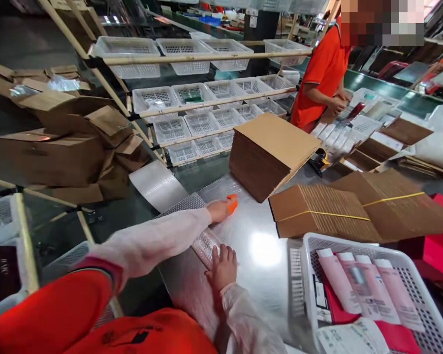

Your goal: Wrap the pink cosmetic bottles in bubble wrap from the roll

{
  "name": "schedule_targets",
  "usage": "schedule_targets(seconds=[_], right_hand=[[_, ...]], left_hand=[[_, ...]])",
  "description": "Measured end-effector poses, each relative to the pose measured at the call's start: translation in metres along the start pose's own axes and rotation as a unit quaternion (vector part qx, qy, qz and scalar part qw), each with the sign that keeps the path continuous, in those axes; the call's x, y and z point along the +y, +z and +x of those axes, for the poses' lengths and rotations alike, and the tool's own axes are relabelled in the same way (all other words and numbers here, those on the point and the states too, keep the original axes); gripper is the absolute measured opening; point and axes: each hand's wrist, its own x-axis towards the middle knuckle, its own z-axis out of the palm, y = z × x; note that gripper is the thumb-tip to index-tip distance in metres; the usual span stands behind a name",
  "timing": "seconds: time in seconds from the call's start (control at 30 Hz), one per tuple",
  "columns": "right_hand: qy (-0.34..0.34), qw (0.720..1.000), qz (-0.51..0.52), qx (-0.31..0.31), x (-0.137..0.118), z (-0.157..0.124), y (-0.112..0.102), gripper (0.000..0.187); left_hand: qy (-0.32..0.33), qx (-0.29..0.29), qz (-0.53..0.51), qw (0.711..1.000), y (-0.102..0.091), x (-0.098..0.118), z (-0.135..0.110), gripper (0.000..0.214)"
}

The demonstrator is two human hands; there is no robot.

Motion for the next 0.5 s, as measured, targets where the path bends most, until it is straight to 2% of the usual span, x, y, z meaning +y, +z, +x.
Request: schedule_targets(seconds=[0.07,0.13,0.2,0.27,0.43,0.5], right_hand=[[-0.007,1.000,0.012,-0.007,0.003,-0.003,-0.004,0.092],[-0.009,1.000,0.023,-0.016,0.004,-0.005,-0.007,0.086],[-0.008,0.999,0.030,-0.018,0.004,-0.007,-0.008,0.081],[-0.006,0.999,0.037,-0.013,0.004,-0.009,-0.009,0.079],[0.014,0.999,0.047,0.016,0.000,-0.007,-0.004,0.068],[0.044,0.998,0.038,0.039,-0.005,-0.002,0.000,0.075]], left_hand=[[-0.012,-0.022,-0.012,1.000,-0.016,-0.005,-0.027,0.052],[-0.025,-0.037,-0.022,0.999,-0.028,-0.006,-0.052,0.057],[-0.038,-0.037,-0.024,0.998,-0.032,-0.002,-0.071,0.064],[-0.051,-0.036,-0.018,0.998,-0.025,0.004,-0.083,0.061],[-0.060,-0.072,0.016,0.995,0.007,0.014,-0.094,0.051],[-0.056,-0.066,0.019,0.996,0.018,0.015,-0.099,0.049]])
